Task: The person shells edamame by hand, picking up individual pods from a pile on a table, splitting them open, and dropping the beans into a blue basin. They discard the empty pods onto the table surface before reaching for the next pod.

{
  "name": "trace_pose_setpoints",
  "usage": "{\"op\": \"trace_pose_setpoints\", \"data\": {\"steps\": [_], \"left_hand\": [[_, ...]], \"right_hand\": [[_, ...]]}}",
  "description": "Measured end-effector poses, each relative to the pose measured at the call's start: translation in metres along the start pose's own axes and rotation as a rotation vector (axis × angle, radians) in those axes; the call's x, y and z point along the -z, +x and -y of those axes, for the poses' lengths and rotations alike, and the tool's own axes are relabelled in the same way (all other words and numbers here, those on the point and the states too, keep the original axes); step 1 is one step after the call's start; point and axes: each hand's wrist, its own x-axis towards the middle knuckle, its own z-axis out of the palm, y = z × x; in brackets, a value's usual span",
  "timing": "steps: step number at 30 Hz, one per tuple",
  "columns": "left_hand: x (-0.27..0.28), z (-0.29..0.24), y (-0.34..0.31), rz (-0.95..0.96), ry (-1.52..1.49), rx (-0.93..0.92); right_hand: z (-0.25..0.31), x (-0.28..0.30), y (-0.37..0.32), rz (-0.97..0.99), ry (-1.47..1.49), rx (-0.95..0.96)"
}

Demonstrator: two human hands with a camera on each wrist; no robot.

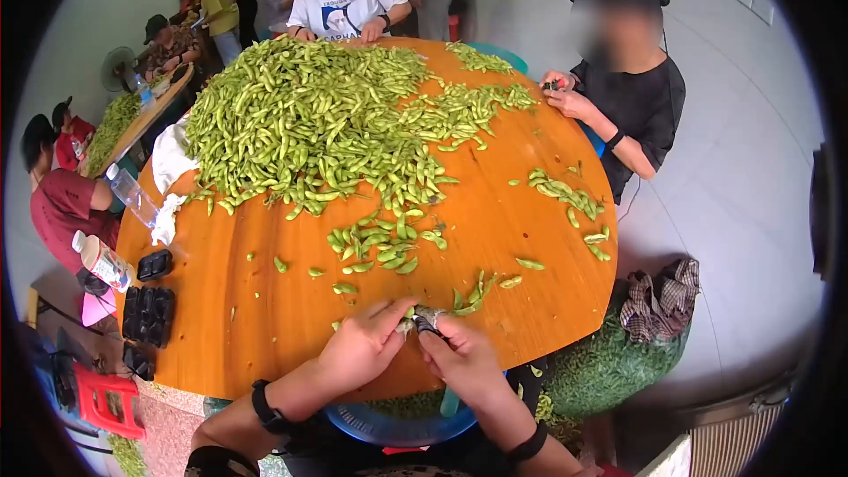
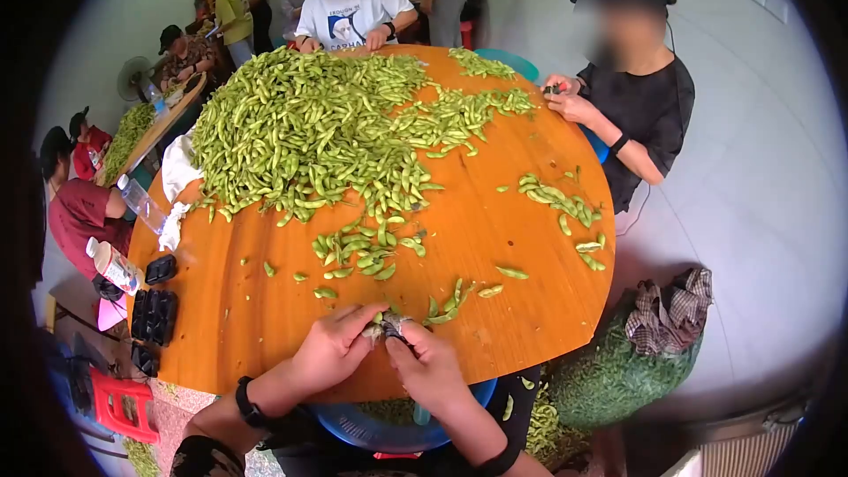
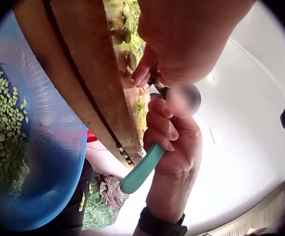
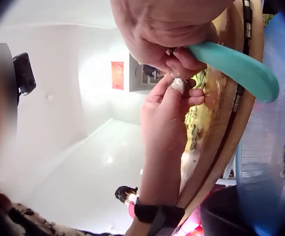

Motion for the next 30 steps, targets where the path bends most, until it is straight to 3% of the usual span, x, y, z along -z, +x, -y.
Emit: {"op": "trace_pose_setpoints", "data": {"steps": [7, 10, 12, 14, 16, 21, 23, 25, 26, 30], "left_hand": [[-0.003, 0.006, -0.001, -0.055, 0.012, -0.019], [-0.002, 0.009, -0.002, -0.022, -0.152, 0.086], [0.000, 0.008, -0.001, 0.017, -0.481, 0.280], [-0.001, 0.013, -0.001, 0.036, -0.524, 0.298], [0.000, 0.015, -0.001, 0.058, -0.737, 0.454], [-0.001, 0.021, 0.002, 0.056, -0.854, 0.508], [-0.005, 0.026, 0.002, 0.045, -0.979, 0.388], [-0.002, 0.022, 0.002, 0.066, -0.843, 0.388], [0.000, 0.019, 0.001, 0.085, -0.709, 0.389], [0.003, 0.015, 0.002, 0.046, -0.750, 0.408]], "right_hand": [[0.003, -0.021, 0.005, -0.154, 0.100, 0.020], [0.009, -0.017, 0.006, -0.103, 0.242, -0.108], [0.010, -0.011, 0.010, -0.010, 0.371, -0.195], [0.008, -0.011, 0.014, -0.029, 0.384, -0.188], [0.010, -0.010, 0.015, 0.006, 0.362, -0.199], [0.012, -0.011, 0.014, -0.035, 0.286, -0.196], [0.011, -0.014, 0.015, -0.065, 0.215, -0.162], [0.007, -0.018, 0.013, -0.115, -0.042, 0.036], [0.006, -0.021, 0.011, -0.113, -0.043, 0.037], [0.010, -0.025, 0.008, -0.152, 0.065, 0.039]]}}
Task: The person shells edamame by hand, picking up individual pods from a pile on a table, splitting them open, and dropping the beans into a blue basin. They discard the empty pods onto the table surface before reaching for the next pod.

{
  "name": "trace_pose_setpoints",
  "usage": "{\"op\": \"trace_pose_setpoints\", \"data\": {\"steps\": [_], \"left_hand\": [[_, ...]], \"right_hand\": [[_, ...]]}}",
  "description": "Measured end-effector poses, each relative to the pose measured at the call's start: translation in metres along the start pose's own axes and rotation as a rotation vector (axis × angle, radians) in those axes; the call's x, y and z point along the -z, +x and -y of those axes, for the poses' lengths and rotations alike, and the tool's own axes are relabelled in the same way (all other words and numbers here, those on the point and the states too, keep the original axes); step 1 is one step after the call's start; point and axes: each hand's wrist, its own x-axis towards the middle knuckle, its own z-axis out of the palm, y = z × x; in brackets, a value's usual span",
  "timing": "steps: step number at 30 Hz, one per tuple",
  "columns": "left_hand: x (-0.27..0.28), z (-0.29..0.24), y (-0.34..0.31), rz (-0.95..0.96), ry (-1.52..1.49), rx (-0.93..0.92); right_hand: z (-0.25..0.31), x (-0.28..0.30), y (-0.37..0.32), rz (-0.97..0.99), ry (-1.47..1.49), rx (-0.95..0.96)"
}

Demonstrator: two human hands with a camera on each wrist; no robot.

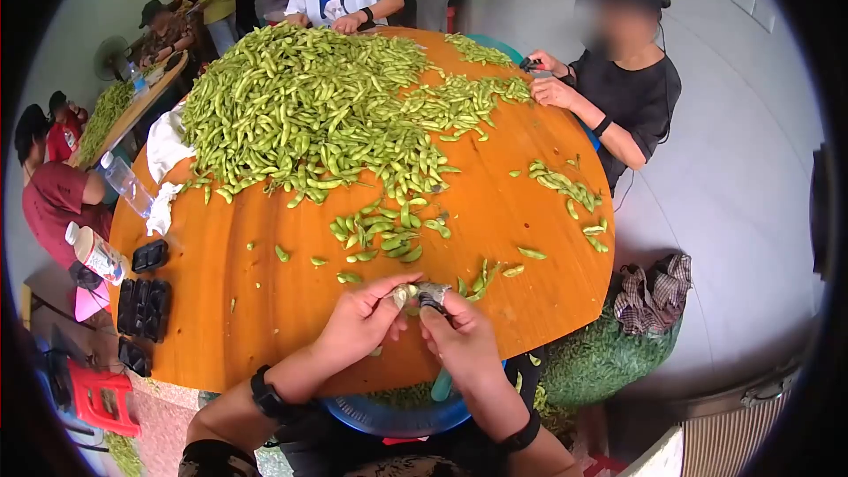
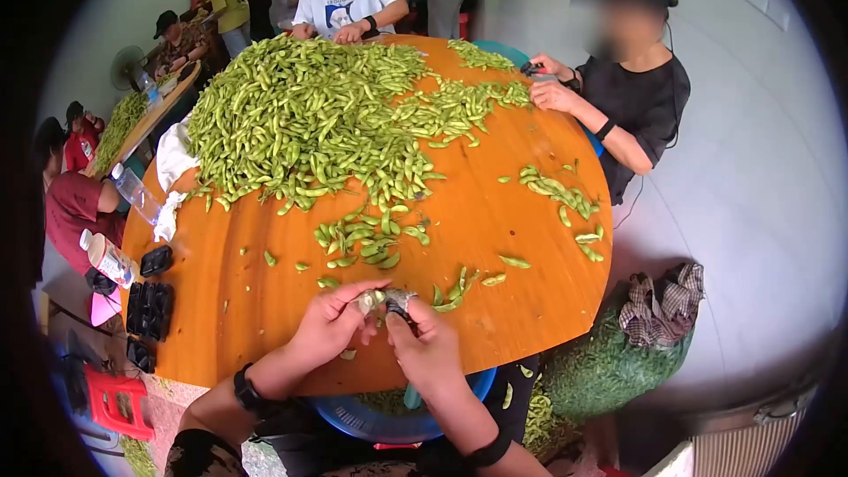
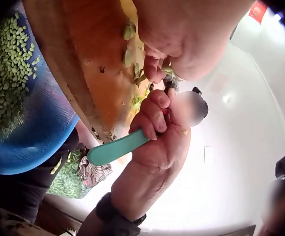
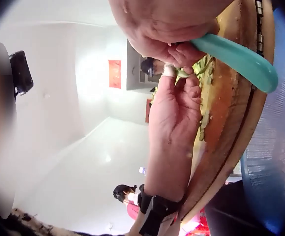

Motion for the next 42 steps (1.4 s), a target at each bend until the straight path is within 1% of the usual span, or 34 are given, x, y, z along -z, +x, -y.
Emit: {"op": "trace_pose_setpoints", "data": {"steps": [2, 4, 6, 7, 8, 9, 10, 11, 12, 13, 15, 18, 20, 22, 24, 25, 26, 28, 29, 31, 32, 34, 36, 38, 39, 40, 41, 42], "left_hand": [[0.005, 0.006, 0.000, 0.011, -0.004, 0.008], [0.006, 0.006, 0.002, 0.025, -0.006, 0.008], [0.004, 0.002, 0.002, 0.033, -0.121, -0.052], [0.004, 0.000, 0.002, 0.029, -0.123, -0.054], [0.004, -0.002, 0.003, 0.023, -0.191, -0.012], [0.005, -0.004, 0.003, 0.018, -0.258, 0.029], [0.007, -0.003, 0.005, 0.014, -0.258, 0.026], [0.010, -0.001, 0.008, -0.047, -0.376, 0.057], [0.013, 0.000, 0.010, -0.109, -0.494, 0.085], [0.015, -0.003, 0.010, -0.091, -0.513, 0.066], [0.016, -0.003, 0.011, -0.102, -0.504, 0.072], [0.017, 0.007, 0.013, -0.098, -0.499, 0.081], [0.017, 0.011, 0.013, -0.087, -0.502, 0.082], [0.015, 0.009, 0.011, -0.005, -0.471, 0.058], [0.014, 0.008, 0.009, -0.003, -0.443, 0.039], [0.014, 0.007, 0.009, -0.001, -0.414, 0.026], [0.013, 0.006, 0.008, -0.002, -0.411, 0.021], [0.008, 0.004, 0.007, 0.006, -0.377, -0.058], [0.007, 0.001, 0.007, -0.002, -0.360, -0.065], [0.002, -0.006, 0.007, -0.025, -0.374, -0.075], [0.002, -0.007, 0.006, -0.050, -0.385, -0.084], [0.004, 0.006, 0.007, -0.064, -0.363, -0.086], [0.004, 0.010, 0.003, -0.074, -0.345, -0.085], [0.004, 0.004, -0.003, -0.145, 0.304, -0.206], [0.005, 0.001, -0.004, -0.146, 0.302, -0.202], [0.006, -0.001, -0.004, -0.143, 0.473, -0.393], [0.006, -0.003, -0.004, -0.136, 0.642, -0.582], [0.006, -0.003, -0.004, -0.136, 0.638, -0.571]], "right_hand": [[0.000, -0.002, -0.003, -0.019, 0.050, -0.032], [-0.002, -0.004, -0.006, -0.004, -0.138, 0.107], [-0.003, -0.004, -0.005, -0.021, -0.104, 0.101], [-0.004, -0.004, -0.005, -0.041, -0.068, 0.091], [-0.001, -0.003, -0.005, -0.036, -0.072, 0.090], [0.005, -0.001, -0.003, -0.036, 0.002, 0.025], [0.009, 0.002, -0.002, -0.036, 0.075, -0.039], [0.009, 0.008, 0.001, -0.040, 0.157, -0.090], [0.010, 0.009, 0.002, -0.034, 0.153, -0.087], [0.011, 0.009, 0.002, -0.055, 0.106, -0.089], [0.015, 0.007, 0.001, -0.067, 0.016, -0.073], [0.020, 0.015, 0.002, -0.044, 0.053, -0.067], [0.019, 0.009, 0.005, -0.036, 0.007, -0.057], [0.014, 0.004, 0.006, -0.033, -0.032, -0.046], [0.006, 0.000, 0.009, 0.017, -0.226, 0.040], [0.006, -0.002, 0.010, 0.005, -0.243, 0.102], [0.007, -0.004, 0.011, 0.008, -0.243, 0.107], [0.009, -0.006, 0.010, -0.011, -0.172, 0.037], [0.009, -0.007, 0.009, -0.016, -0.175, 0.036], [0.010, -0.012, 0.007, -0.001, -0.240, 0.194], [0.012, -0.014, 0.006, 0.001, -0.242, 0.190], [0.016, -0.015, 0.005, -0.058, -0.245, 0.113], [0.013, -0.011, 0.005, -0.071, -0.268, 0.106], [0.009, -0.008, 0.006, -0.079, -0.291, 0.096], [0.007, -0.007, 0.007, -0.089, -0.358, 0.171], [0.005, -0.006, 0.007, -0.099, -0.425, 0.244], [0.006, -0.004, 0.005, -0.098, -0.426, 0.235], [0.008, -0.002, 0.005, -0.086, -0.500, 0.284]]}}
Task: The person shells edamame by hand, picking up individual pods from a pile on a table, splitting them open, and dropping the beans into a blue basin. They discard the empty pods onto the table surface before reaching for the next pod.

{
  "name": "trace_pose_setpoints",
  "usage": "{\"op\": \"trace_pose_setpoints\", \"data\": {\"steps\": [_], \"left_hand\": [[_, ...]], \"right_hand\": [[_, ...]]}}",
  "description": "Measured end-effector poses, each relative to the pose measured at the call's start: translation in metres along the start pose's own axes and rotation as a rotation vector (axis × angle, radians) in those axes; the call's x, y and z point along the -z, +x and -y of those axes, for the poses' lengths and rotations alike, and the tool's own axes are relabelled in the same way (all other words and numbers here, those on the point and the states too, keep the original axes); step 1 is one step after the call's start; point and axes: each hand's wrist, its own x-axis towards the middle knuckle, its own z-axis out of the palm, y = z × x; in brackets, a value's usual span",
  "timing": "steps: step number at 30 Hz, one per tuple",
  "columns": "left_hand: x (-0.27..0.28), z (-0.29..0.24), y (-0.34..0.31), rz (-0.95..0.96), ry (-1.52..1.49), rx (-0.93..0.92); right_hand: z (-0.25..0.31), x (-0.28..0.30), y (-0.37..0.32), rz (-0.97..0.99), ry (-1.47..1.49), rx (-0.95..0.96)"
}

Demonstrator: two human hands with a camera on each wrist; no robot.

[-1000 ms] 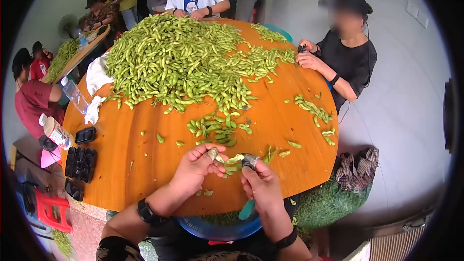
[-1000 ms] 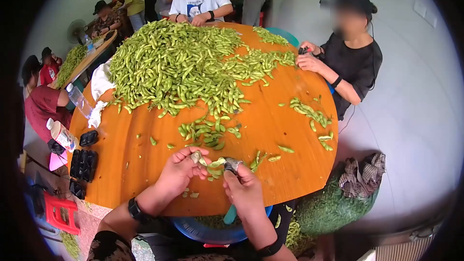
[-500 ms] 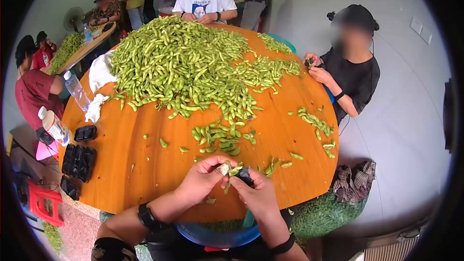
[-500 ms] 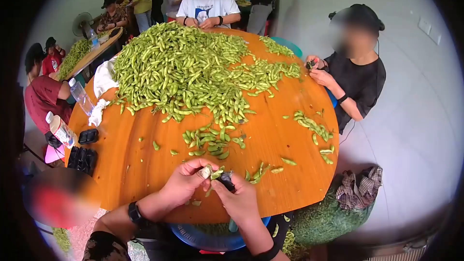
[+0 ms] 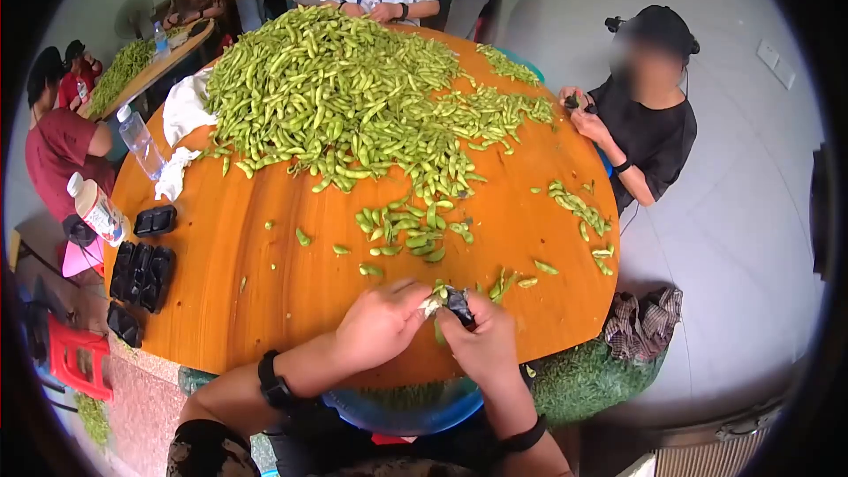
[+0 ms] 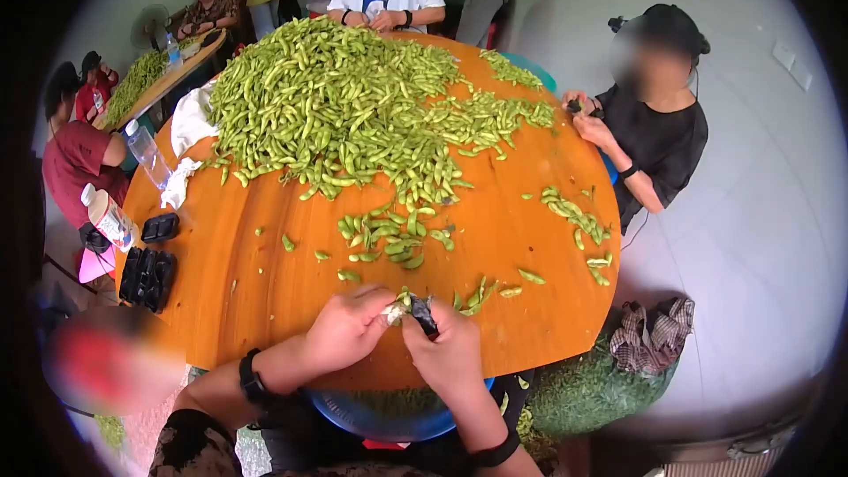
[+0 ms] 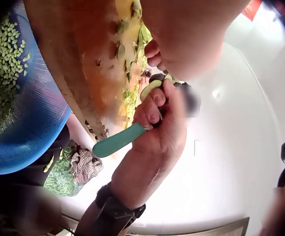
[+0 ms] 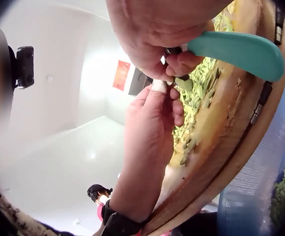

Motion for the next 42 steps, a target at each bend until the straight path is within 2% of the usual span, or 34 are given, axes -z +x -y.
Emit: {"op": "trace_pose_setpoints", "data": {"steps": [2, 4, 6, 7, 8, 9, 10, 11, 13, 14, 19, 21, 23, 24, 26, 28, 30, 31, 33, 37, 39, 40, 42], "left_hand": [[-0.002, 0.000, -0.002, 0.118, 0.029, 0.016], [0.002, -0.003, 0.001, 0.102, -0.010, 0.017], [0.011, -0.010, 0.005, 0.319, -0.336, 0.328], [0.012, -0.007, 0.005, 0.353, -0.402, 0.395], [0.010, -0.004, 0.004, 0.353, -0.399, 0.396], [0.009, -0.002, 0.005, 0.362, -0.528, 0.496], [0.009, -0.002, 0.004, 0.369, -0.658, 0.598], [0.010, -0.004, 0.005, 0.368, -0.656, 0.598], [0.011, -0.008, 0.008, 0.336, -0.736, 0.760], [0.011, -0.009, 0.010, 0.337, -0.734, 0.754], [0.006, 0.003, 0.007, 0.382, -0.794, 0.889], [0.003, 0.006, 0.006, 0.390, -0.803, 0.858], [0.002, 0.006, 0.007, 0.399, -0.812, 0.821], [0.002, 0.004, 0.008, 0.378, -0.819, 0.805], [0.002, 0.002, 0.007, 0.358, -0.826, 0.787], [0.003, -0.001, 0.007, 0.384, -0.761, 0.788], [0.001, -0.002, 0.006, 0.375, -0.794, 0.813], [-0.001, 0.001, 0.004, 0.375, -0.814, 0.801], [-0.003, 0.000, 0.003, 0.355, -0.835, 0.779], [0.000, 0.001, 0.002, 0.388, -0.768, 0.706], [0.005, -0.003, 0.001, 0.399, -0.501, 0.643], [0.008, -0.005, 0.000, 0.399, -0.497, 0.642], [0.014, -0.014, -0.010, 0.359, 0.168, 0.147]], "right_hand": [[0.003, 0.005, -0.003, 0.020, -0.068, 0.038], [0.008, 0.012, -0.002, 0.105, -0.005, -0.048], [0.011, 0.015, 0.000, 0.164, 0.067, -0.050], [0.013, 0.015, 0.000, 0.188, 0.091, -0.080], [0.014, 0.015, 0.000, 0.210, 0.113, -0.108], [0.013, 0.015, 0.001, 0.211, 0.115, -0.107], [0.011, 0.015, 0.001, 0.227, 0.176, -0.187], [0.010, 0.015, 0.002, 0.242, 0.238, -0.266], [0.012, 0.015, 0.002, 0.251, 0.281, -0.326], [0.013, 0.016, 0.003, 0.262, 0.322, -0.386], [0.000, 0.014, 0.001, 0.259, 0.370, -0.427], [-0.004, 0.012, 0.001, 0.251, 0.389, -0.428], [-0.007, 0.009, 0.000, 0.162, 0.226, -0.305], [-0.007, 0.009, -0.002, 0.159, 0.225, -0.302], [-0.008, 0.007, -0.005, 0.127, 0.044, -0.092], [-0.005, 0.006, -0.009, 0.109, 0.010, -0.036], [-0.003, 0.007, -0.010, 0.178, 0.185, -0.217], [-0.003, 0.009, -0.009, 0.182, 0.186, -0.212], [-0.002, 0.015, -0.007, 0.220, 0.441, -0.453], [-0.006, 0.022, -0.003, 0.243, 0.555, -0.569], [-0.007, 0.030, -0.001, 0.179, 0.485, -0.503], [-0.008, 0.036, 0.001, 0.112, 0.414, -0.440], [-0.017, 0.053, 0.006, 0.005, 0.118, -0.308]]}}
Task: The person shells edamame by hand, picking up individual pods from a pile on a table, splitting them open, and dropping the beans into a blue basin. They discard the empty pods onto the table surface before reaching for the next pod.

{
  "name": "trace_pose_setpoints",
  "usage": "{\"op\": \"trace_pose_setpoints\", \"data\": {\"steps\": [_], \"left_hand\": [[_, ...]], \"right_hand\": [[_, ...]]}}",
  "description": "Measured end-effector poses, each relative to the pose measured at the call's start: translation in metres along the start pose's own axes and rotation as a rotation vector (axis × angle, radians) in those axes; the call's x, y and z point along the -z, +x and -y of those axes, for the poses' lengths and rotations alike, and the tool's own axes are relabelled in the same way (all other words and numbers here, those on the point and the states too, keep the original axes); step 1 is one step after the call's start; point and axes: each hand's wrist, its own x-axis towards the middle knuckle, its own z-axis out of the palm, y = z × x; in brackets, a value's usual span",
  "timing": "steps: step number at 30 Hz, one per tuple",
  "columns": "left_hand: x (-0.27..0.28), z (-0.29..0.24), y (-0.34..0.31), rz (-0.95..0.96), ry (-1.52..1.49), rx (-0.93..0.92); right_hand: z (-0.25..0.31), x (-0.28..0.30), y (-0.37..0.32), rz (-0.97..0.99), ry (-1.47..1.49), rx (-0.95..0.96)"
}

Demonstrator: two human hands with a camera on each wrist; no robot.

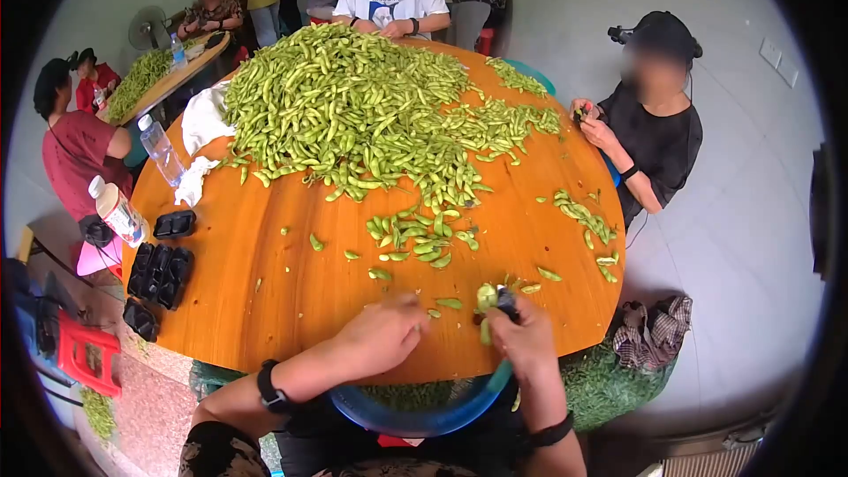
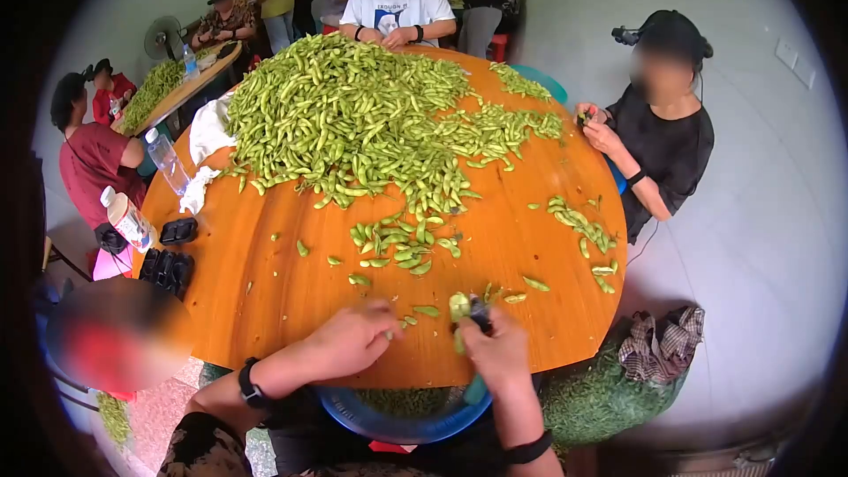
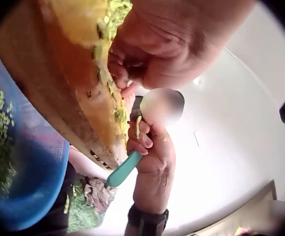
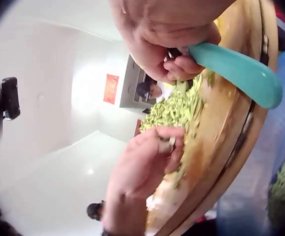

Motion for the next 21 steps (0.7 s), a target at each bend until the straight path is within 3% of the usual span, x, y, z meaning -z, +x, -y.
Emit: {"op": "trace_pose_setpoints", "data": {"steps": [2, 5, 9, 14, 18, 20, 21], "left_hand": [[0.012, -0.010, -0.008, 0.001, 0.028, 0.007], [0.028, -0.001, -0.008, -0.283, 0.434, 0.054], [0.029, 0.027, 0.008, -0.212, 0.297, 0.132], [0.028, 0.030, 0.015, -0.161, 0.431, 0.105], [0.015, 0.015, 0.017, -0.199, 0.360, 0.101], [0.011, 0.010, 0.019, -0.204, 0.355, 0.085], [0.010, 0.008, 0.021, -0.215, 0.350, 0.065]], "right_hand": [[-0.006, 0.019, 0.006, -0.101, -0.324, 0.270], [-0.017, 0.033, 0.011, -0.076, -0.207, 0.223], [-0.022, 0.034, 0.008, -0.055, -0.156, 0.276], [-0.002, 0.030, -0.006, 0.000, -0.144, 0.228], [-0.001, 0.015, -0.001, 0.108, -0.483, 0.423], [0.003, -0.002, 0.004, -0.020, -0.766, 0.785], [0.004, -0.011, 0.004, -0.011, -0.751, 0.729]]}}
